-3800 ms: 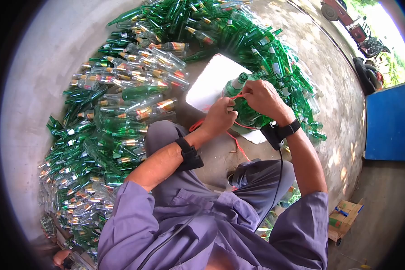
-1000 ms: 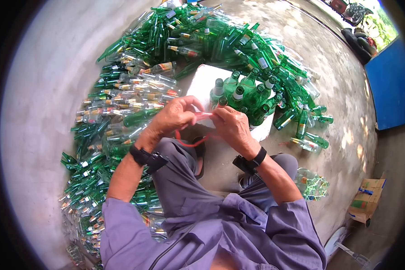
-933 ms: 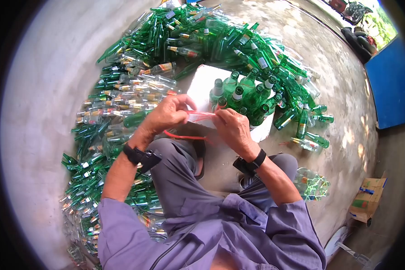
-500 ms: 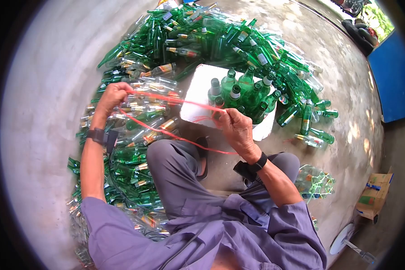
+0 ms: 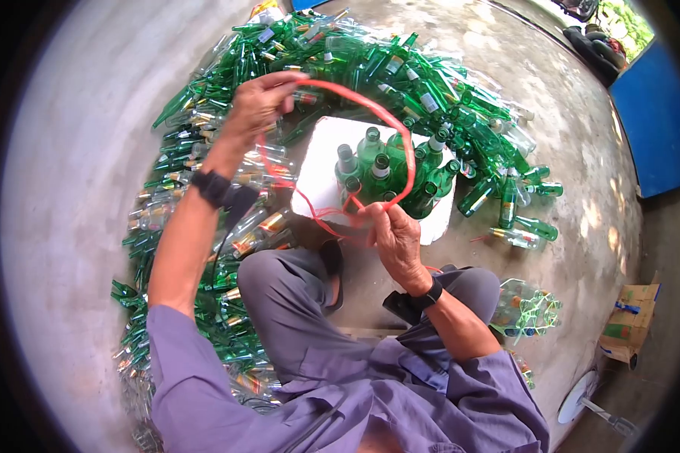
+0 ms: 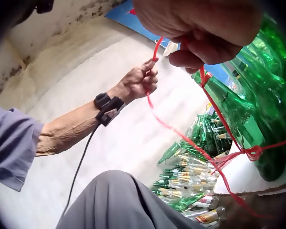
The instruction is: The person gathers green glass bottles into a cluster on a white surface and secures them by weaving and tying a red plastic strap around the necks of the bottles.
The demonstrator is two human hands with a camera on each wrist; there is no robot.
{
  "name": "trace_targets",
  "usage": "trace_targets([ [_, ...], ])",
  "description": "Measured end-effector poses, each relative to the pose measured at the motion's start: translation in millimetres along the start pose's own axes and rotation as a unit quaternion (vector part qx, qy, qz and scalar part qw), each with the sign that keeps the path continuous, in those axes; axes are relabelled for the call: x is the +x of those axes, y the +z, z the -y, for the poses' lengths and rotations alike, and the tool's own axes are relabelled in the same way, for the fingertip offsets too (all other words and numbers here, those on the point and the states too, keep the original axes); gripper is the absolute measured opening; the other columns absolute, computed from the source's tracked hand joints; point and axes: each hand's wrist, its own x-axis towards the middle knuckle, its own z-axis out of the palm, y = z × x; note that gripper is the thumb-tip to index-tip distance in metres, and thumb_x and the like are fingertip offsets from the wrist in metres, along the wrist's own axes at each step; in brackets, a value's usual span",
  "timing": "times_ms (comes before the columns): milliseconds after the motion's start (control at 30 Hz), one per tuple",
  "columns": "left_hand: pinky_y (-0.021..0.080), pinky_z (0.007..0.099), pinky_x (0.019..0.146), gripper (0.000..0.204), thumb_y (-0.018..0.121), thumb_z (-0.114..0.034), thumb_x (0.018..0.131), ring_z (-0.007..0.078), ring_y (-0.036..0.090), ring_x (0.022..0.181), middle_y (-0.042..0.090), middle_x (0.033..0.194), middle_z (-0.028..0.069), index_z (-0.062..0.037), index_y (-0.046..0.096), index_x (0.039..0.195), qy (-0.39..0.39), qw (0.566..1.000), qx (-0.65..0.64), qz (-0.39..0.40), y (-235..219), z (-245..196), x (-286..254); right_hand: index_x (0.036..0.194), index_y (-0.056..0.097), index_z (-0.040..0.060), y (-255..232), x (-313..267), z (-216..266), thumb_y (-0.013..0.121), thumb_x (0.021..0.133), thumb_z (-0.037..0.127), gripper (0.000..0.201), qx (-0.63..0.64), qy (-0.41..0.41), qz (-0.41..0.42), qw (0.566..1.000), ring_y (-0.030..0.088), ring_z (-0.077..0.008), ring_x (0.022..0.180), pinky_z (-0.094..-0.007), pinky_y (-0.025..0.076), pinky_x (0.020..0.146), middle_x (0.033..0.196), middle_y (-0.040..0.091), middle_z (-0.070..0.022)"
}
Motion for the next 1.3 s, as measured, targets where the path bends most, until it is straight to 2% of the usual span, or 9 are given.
trace_targets([
  [200, 0.045, 0.0209, 0.059, 0.018, 0.067, -0.015, 0.094, 0.0049, 0.056, 0.063, 0.067, 0.072, -0.0006, -0.008, 0.077, 0.107, 0.141, 0.974, 0.081, 0.158, 136.2, -16.1, 66.2, 0.1, 0.069, -0.0002, -14.5, -1.2, 4.8, 0.052, 0.106, 0.023, 0.029, 0.098, 0.056, -0.065, 0.991, 0.056, -0.0067, 0.055, -0.021, 0.045, 0.05, 0.093, 0.074, -0.0073],
  [300, 0.054, 0.0301, 0.074, 0.016, 0.069, -0.025, 0.091, 0.0146, 0.071, 0.077, 0.076, 0.088, 0.0055, -0.0177, 0.079, 0.101, 0.261, 0.922, 0.253, 0.131, 192.8, -4.1, 82.7, 0.101, 0.067, -0.0031, -22.1, -3.1, 7.8, 0.051, 0.106, 0.022, 0.03, 0.139, 0.098, -0.071, 0.983, 0.057, -0.009, 0.056, -0.022, 0.046, 0.051, 0.097, 0.074, -0.0107],
  [333, 0.056, 0.0359, 0.075, 0.017, 0.066, -0.029, 0.091, 0.0221, 0.073, 0.083, 0.076, 0.091, 0.0056, -0.021, 0.079, 0.099, 0.248, 0.91, 0.301, 0.138, 205.2, -3.6, 84.0, 0.101, 0.067, -0.0035, -23.6, -3.6, 8.2, 0.051, 0.106, 0.022, 0.031, 0.164, 0.117, -0.071, 0.977, 0.058, -0.0092, 0.056, -0.0217, 0.046, 0.051, 0.098, 0.074, -0.0108],
  [533, 0.057, 0.0409, 0.077, 0.02, 0.062, -0.022, 0.084, 0.0296, 0.072, 0.089, 0.075, 0.091, 0.0054, -0.0255, 0.079, 0.093, 0.153, 0.787, 0.556, 0.218, 223.0, 17.5, 101.6, 0.101, 0.066, -0.0026, -32.8, -1.9, -4.4, 0.05, 0.106, 0.029, 0.036, 0.264, 0.164, -0.095, 0.946, 0.057, -0.0095, 0.054, -0.02, 0.043, 0.046, 0.1, 0.074, -0.0161],
  [733, 0.057, 0.0395, 0.077, 0.024, 0.063, -0.021, 0.082, 0.0268, 0.073, 0.089, 0.075, 0.091, 0.0083, -0.0232, 0.08, 0.098, 0.108, 0.794, 0.57, 0.182, 199.5, 46.9, 121.6, 0.103, 0.063, -0.0015, -37.8, -1.0, -12.5, 0.05, 0.106, 0.03, 0.034, 0.347, 0.236, -0.109, 0.901, 0.054, -0.0093, 0.056, -0.0202, 0.04, 0.045, 0.099, 0.073, -0.0159],
  [867, 0.048, 0.0306, 0.045, 0.024, 0.062, -0.016, 0.085, 0.0144, 0.059, 0.05, 0.065, 0.063, 0.0076, -0.0097, 0.079, 0.102, -0.066, 0.875, 0.384, 0.286, 164.7, 51.0, 128.6, 0.106, 0.06, -0.0001, -41.6, 0.9, -19.0, 0.05, 0.104, 0.027, 0.029, 0.378, 0.279, -0.124, 0.874, 0.049, -0.0089, 0.059, -0.0205, 0.038, 0.048, 0.099, 0.071, -0.0135],
  [1067, 0.04, 0.0289, 0.043, 0.021, 0.065, -0.012, 0.083, 0.0117, 0.052, 0.049, 0.061, 0.062, 0.0031, -0.0067, 0.077, 0.099, -0.102, 0.892, 0.331, 0.291, 117.5, 65.3, 111.1, 0.107, 0.06, 0.0005, -45.7, 4.6, -36.4, 0.052, 0.102, 0.028, 0.029, 0.368, 0.287, -0.136, 0.874, 0.05, -0.0083, 0.06, -0.0203, 0.038, 0.049, 0.097, 0.071, -0.0122],
  [1167, 0.027, 0.0217, 0.041, 0.021, 0.073, -0.021, 0.089, 0.0034, 0.037, 0.046, 0.051, 0.063, -0.0071, -0.0078, 0.072, 0.105, -0.219, 0.939, 0.103, 0.243, 96.0, 71.0, 91.6, 0.107, 0.06, 0.0013, -44.6, 7.7, -41.8, 0.053, 0.101, 0.028, 0.028, 0.362, 0.287, -0.137, 0.876, 0.051, -0.0084, 0.06, -0.0203, 0.038, 0.049, 0.096, 0.071, -0.0114],
  [1300, 0.026, 0.0212, 0.041, 0.013, 0.073, -0.018, 0.09, 0.0031, 0.039, 0.048, 0.051, 0.064, -0.0065, -0.0069, 0.068, 0.095, -0.2, 0.962, 0.023, 0.186, 74.8, 86.4, 74.8, 0.105, 0.06, 0.0026, -44.8, 8.8, -42.8, 0.056, 0.101, 0.028, 0.027, 0.354, 0.288, -0.137, 0.879, 0.052, -0.0086, 0.06, -0.0206, 0.039, 0.049, 0.095, 0.071, -0.0104],
])
